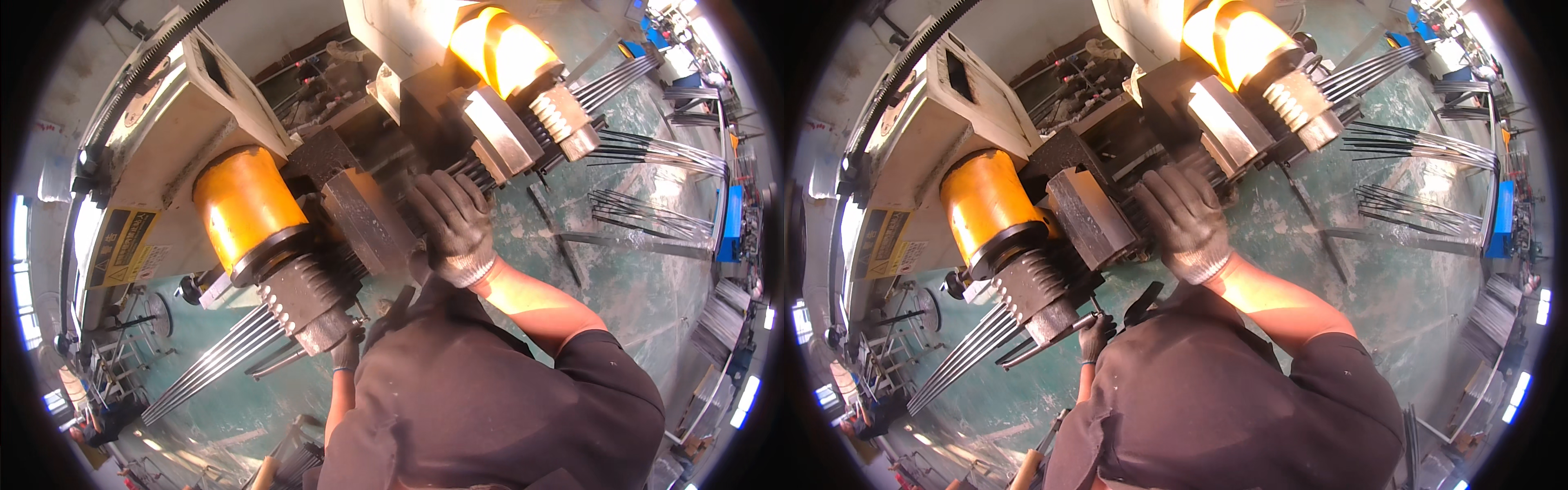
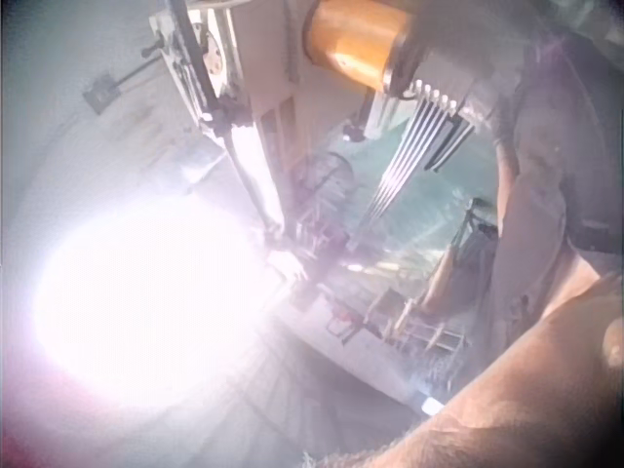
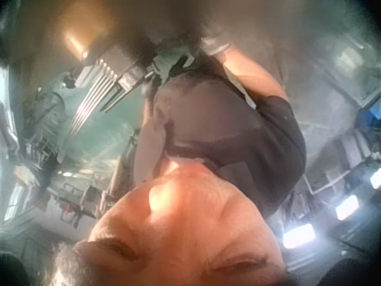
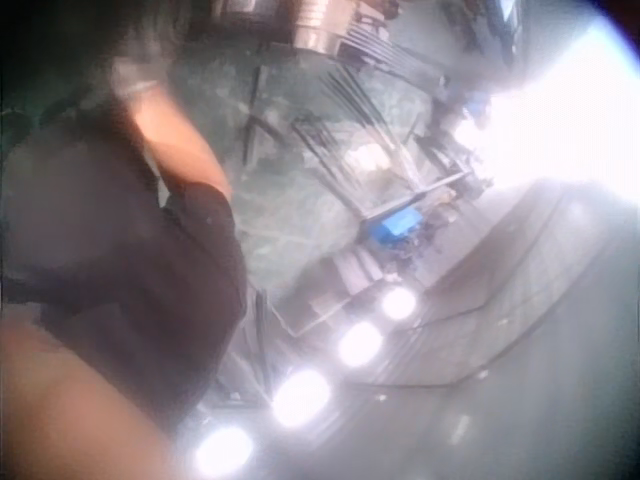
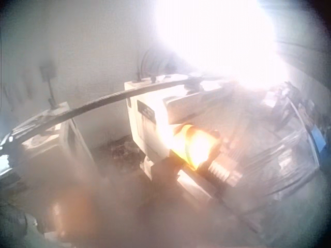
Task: The person repeatedly picks up straight metal rods, feeds them into a bending machine, and removes the bent rods. They then place the bent rods onto a rack and occasionally measure them on a wooden workbench.
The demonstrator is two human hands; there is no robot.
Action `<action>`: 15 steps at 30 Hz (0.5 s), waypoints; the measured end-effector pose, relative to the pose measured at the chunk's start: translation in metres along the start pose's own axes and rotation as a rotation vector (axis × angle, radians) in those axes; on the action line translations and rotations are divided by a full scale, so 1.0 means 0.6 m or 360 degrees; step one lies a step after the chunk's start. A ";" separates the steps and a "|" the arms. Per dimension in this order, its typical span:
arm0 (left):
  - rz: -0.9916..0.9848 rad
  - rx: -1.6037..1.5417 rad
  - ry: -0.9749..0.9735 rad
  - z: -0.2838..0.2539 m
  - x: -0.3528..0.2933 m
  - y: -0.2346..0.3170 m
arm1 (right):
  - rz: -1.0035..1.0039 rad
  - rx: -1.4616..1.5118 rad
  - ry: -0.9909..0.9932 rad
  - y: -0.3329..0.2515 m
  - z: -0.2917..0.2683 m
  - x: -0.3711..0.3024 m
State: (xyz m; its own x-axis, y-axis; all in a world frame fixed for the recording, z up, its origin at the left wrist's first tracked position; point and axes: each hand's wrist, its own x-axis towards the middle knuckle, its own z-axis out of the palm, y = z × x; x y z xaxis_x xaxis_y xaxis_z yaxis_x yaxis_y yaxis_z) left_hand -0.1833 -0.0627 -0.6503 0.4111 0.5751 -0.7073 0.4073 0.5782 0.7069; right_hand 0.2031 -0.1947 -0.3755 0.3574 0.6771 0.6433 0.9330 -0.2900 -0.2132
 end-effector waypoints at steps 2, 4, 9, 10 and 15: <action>-0.0048 0.0078 -0.0051 0.005 -0.014 0.014 | -0.0032 -0.0036 0.0019 -0.002 -0.003 0.006; 0.0016 0.0188 0.0051 -0.009 -0.027 0.011 | -0.0021 -0.0055 0.0053 -0.007 -0.008 0.009; -0.0093 -0.0034 0.0308 -0.118 -0.063 0.006 | -0.0014 -0.0130 0.0147 -0.006 -0.011 0.005; -0.0117 -0.0186 0.0348 -0.136 -0.071 0.008 | -0.0014 -0.0148 0.0149 -0.005 -0.008 0.000; 0.0417 -0.0941 -0.0095 -0.302 -0.035 -0.025 | 0.0030 -0.0093 0.0158 -0.019 0.004 -0.007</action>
State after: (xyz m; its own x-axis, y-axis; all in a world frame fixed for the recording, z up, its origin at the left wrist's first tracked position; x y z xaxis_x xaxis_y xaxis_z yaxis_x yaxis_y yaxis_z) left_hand -0.3456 0.0214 -0.6464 0.4872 0.7173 -0.4981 -0.2235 0.6538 0.7229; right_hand 0.1910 -0.1929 -0.3775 0.3665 0.6014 0.7099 0.9210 -0.3429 -0.1849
